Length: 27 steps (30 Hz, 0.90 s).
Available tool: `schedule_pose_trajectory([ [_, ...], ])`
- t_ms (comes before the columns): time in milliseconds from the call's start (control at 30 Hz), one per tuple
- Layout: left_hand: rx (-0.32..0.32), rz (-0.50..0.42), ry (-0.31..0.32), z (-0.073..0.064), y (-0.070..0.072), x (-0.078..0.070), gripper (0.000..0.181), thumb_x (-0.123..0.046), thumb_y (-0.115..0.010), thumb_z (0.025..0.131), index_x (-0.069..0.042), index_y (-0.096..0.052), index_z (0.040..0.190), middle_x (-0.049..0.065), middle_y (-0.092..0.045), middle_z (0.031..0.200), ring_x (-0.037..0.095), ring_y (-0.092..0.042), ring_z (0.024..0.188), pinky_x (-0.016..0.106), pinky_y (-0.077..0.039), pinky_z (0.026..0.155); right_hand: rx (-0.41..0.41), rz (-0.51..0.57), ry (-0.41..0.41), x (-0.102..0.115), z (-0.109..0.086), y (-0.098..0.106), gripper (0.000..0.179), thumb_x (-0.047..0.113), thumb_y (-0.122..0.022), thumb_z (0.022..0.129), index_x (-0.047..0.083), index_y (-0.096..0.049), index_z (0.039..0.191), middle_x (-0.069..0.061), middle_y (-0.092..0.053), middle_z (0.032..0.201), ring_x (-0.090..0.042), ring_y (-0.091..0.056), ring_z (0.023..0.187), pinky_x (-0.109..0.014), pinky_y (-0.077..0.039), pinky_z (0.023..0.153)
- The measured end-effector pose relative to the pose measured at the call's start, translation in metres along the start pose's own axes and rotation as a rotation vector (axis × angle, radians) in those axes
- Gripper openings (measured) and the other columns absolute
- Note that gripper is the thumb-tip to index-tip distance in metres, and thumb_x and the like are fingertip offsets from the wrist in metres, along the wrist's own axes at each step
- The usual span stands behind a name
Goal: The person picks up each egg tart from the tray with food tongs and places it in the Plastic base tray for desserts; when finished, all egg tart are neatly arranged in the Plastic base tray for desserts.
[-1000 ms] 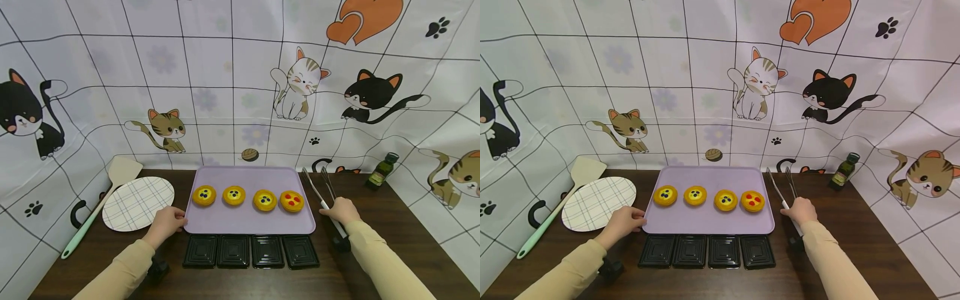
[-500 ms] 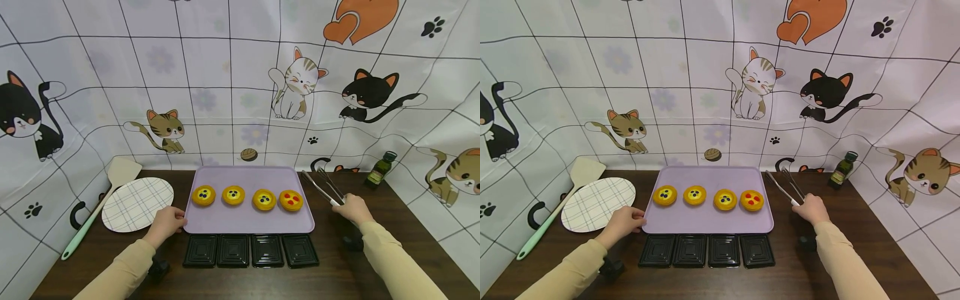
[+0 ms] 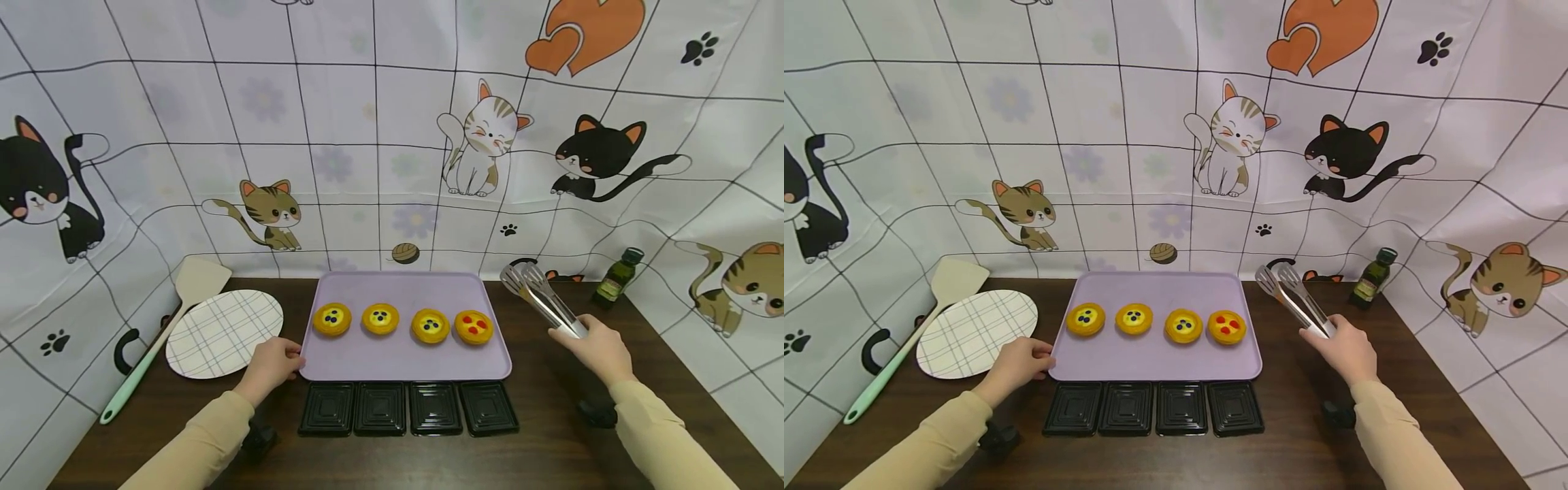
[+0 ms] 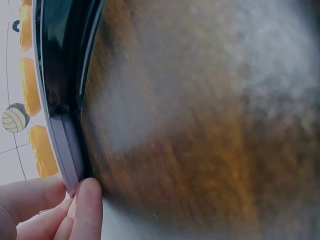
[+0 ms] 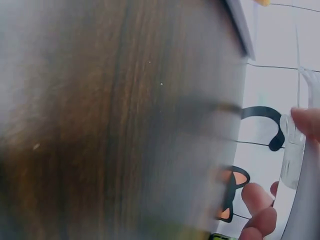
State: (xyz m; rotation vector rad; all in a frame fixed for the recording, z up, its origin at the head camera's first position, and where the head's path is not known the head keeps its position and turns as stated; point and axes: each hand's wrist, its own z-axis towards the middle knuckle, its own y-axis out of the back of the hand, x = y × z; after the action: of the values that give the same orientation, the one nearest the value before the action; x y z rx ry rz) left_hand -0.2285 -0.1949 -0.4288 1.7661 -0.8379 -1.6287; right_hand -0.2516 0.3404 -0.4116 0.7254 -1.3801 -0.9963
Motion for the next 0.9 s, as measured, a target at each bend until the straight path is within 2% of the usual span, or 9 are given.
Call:
schedule_pose_trajectory([
  [233, 0.009, -0.012, -0.01, 0.001, -0.001, 0.002, 0.027, -0.004, -0.067, 0.083, 0.012, -0.065, 0.104, 0.013, -0.068, 0.081, 0.017, -0.065, 0.06, 0.033, -0.056, 0.06, -0.036, 0.027, 0.042, -0.004, -0.019, 0.007, 0.079, 0.061, -0.062, 0.08, -0.003, -0.051, 0.125, -0.026, -0.062, 0.1, -0.026, -0.056, 0.071, -0.031, -0.04, 0.054],
  [467, 0.019, -0.017, -0.008, 0.002, 0.0, 0.001, 0.028, -0.003, -0.067, 0.083, 0.013, -0.064, 0.105, 0.015, -0.068, 0.082, 0.018, -0.066, 0.061, 0.033, -0.056, 0.061, 0.009, 0.016, 0.051, -0.006, -0.042, 0.009, 0.074, 0.061, -0.064, 0.079, 0.001, -0.055, 0.122, -0.023, -0.065, 0.099, -0.025, -0.059, 0.074, -0.033, -0.043, 0.056],
  [667, 0.031, -0.009, -0.006, 0.004, 0.001, 0.0, 0.027, -0.003, -0.066, 0.083, 0.013, -0.064, 0.105, 0.015, -0.068, 0.082, 0.017, -0.065, 0.061, 0.033, -0.056, 0.061, 0.028, -0.001, 0.093, -0.002, -0.059, 0.01, 0.068, 0.057, -0.067, 0.078, 0.006, -0.056, 0.121, -0.013, -0.066, 0.089, -0.019, -0.054, 0.067, -0.032, -0.041, 0.055],
  [900, 0.052, -0.03, 0.01, 0.004, 0.002, 0.001, 0.027, -0.002, -0.065, 0.083, 0.014, -0.064, 0.105, 0.015, -0.067, 0.083, 0.017, -0.065, 0.063, 0.032, -0.056, 0.06, 0.043, -0.063, 0.139, 0.002, -0.069, 0.007, 0.072, 0.059, -0.068, 0.076, 0.01, -0.053, 0.126, -0.006, -0.061, 0.079, -0.016, -0.047, 0.059, -0.03, -0.037, 0.053],
])
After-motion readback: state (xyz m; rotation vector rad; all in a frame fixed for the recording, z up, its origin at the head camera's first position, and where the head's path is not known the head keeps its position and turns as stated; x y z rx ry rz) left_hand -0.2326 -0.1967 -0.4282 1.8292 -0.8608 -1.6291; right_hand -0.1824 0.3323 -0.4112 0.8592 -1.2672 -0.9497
